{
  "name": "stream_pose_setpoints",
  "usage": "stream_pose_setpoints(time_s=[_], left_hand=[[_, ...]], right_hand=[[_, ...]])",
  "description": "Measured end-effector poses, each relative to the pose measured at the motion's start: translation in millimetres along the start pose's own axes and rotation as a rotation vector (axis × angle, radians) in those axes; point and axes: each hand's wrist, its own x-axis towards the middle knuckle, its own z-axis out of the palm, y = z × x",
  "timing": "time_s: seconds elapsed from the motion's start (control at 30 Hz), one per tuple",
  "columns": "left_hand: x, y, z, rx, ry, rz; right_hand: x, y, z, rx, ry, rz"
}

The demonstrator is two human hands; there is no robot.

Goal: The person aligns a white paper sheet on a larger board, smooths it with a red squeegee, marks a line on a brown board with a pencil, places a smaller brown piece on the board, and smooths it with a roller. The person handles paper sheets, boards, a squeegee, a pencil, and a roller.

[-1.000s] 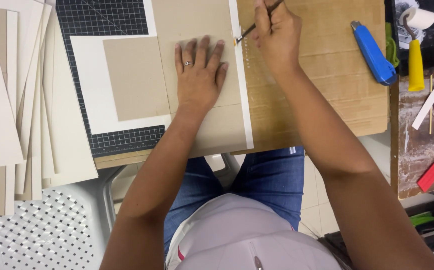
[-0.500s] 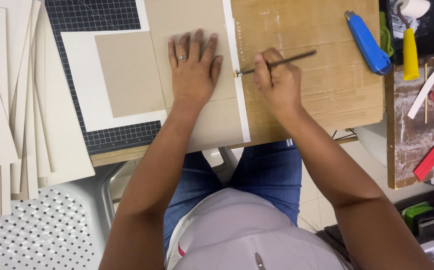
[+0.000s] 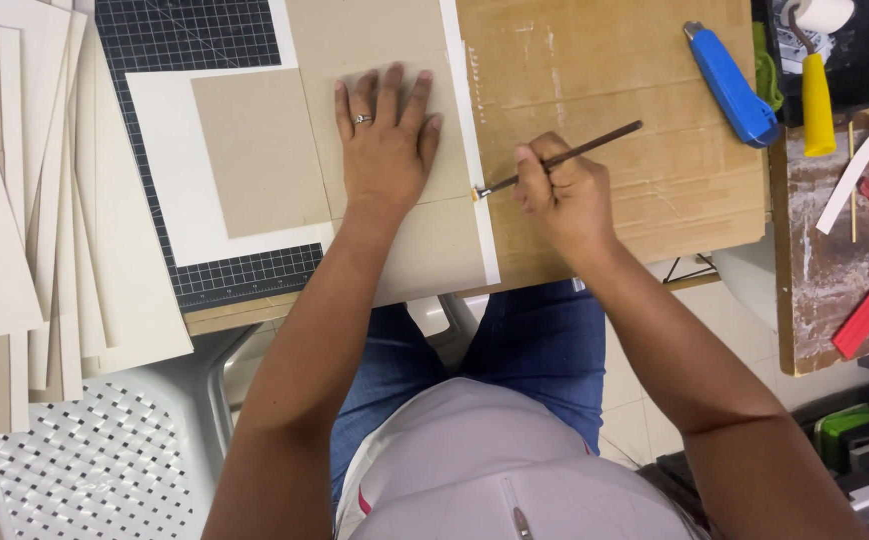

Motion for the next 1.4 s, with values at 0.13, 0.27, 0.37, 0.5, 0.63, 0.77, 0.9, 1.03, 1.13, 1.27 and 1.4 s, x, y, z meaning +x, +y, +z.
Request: stream_pose_setpoints(time_s=[0.13,0.27,0.37,0.5,0.63,0.77,0.9,1.03,1.13,1.27,1.4], left_hand=[[1,0,-1,0.004,0.029,0.013],[0,1,-3,0.017,0.018,0.017],[1,0,-3,0.018,0.012,0.016],[3,0,-4,-0.005,0.008,-0.005],[2,1,-4,-0.007,-0.016,-0.011],[2,2,-5,0.001,0.008,-0.003],[2,1,-6,0.005,-0.012,-0.01],[1,3,-6,-0.003,-0.028,-0.011],[4,1,-8,0.004,0.001,0.0],[1,-1,-7,-0.026,0.037,0.038],[1,-2,-9,-0.061,0.067,0.042]], right_hand=[[4,4,-8,0.028,-0.01,0.002],[14,25,-6,0.04,-0.076,-0.065],[35,14,-18,0.096,-0.102,-0.102],[46,6,-21,0.064,-0.351,0.12],[80,21,-14,0.024,-0.35,0.05],[109,38,1,-0.126,-0.204,-0.316],[98,38,12,-0.154,-0.122,-0.526],[44,35,3,-0.288,-0.135,-0.6],[14,33,-22,-0.122,-0.261,-0.373],[5,47,-89,0.147,0.108,-0.057],[17,146,-193,-0.22,0.626,-0.115]])
